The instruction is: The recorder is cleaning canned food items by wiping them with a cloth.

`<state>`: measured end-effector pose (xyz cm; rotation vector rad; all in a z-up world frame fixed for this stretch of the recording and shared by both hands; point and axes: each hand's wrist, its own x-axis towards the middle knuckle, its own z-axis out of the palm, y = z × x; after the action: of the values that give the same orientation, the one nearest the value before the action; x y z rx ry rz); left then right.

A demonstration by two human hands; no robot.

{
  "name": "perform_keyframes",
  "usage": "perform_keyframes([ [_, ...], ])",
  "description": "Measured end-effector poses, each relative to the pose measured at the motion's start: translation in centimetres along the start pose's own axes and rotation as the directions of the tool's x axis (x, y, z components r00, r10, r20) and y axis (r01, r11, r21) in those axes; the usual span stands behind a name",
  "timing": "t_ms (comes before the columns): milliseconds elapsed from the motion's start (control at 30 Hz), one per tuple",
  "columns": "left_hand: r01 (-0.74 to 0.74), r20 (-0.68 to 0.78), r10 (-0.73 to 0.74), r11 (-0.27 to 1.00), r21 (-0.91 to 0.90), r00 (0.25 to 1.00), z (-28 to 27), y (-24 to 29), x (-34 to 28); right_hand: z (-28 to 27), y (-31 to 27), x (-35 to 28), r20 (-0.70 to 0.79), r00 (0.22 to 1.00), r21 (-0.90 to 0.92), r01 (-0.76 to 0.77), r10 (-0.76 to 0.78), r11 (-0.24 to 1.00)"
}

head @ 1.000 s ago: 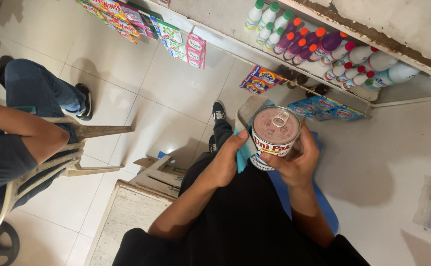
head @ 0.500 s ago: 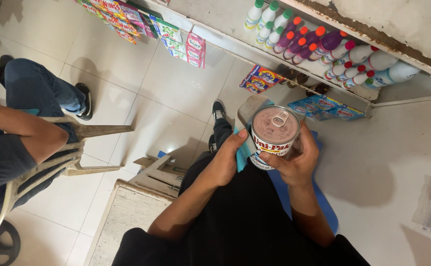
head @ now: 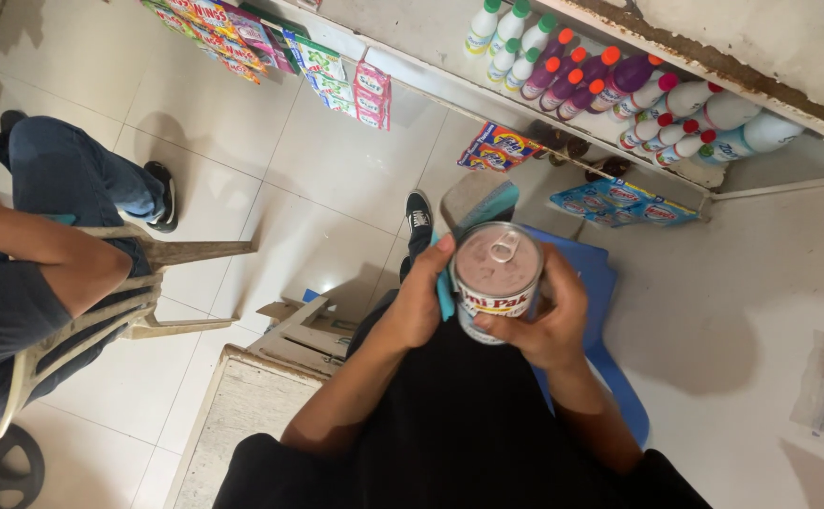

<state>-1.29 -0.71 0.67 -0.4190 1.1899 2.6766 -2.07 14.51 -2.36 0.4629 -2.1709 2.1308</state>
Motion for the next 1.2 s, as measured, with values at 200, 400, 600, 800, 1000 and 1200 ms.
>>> perform_keyframes([
  [200, -0.077, 0.047, 0.071, 0.987, 0.144, 0.996, -1.4, -0.8, -0.6, -1.2, 1.7, 0.2, -0.008, 1.0, -0.103, 0.027, -0.028, 0.994],
  [400, -0.371, 0.264, 0.277, 0.816, 0.443, 0.924, -1.3, 0.8, -0.3, -1.8, 1.9, 0.4, -0.029, 1.0, -0.108, 0.009, -0.012, 0.994],
  [600, -0.593, 0.497, 0.334, 0.328, 0.735, 0.801, -2.0, 2.6, 0.2, -1.8, 1.4, 0.7, 0.024, 0.999, -0.243, 0.027, -0.022, 0.97],
  [800, -0.606, 0.564, 0.264, 0.108, 0.788, 0.782, -1.5, 3.4, -0.4, -1.5, 1.4, 0.7, 0.043, 0.999, -0.302, 0.043, -0.031, 0.952],
  [1000, -0.664, 0.616, 0.273, 0.134, 0.736, 0.739, -1.1, 2.9, -0.6, -2.0, 2.9, -0.2, 0.108, 0.993, -0.366, 0.087, -0.05, 0.927],
  [1200, -0.687, 0.642, 0.252, 0.175, 0.706, 0.724, -0.9, 3.7, -1.6, -2.7, 2.1, 0.5, 0.115, 0.989, -0.414, 0.136, -0.096, 0.9],
])
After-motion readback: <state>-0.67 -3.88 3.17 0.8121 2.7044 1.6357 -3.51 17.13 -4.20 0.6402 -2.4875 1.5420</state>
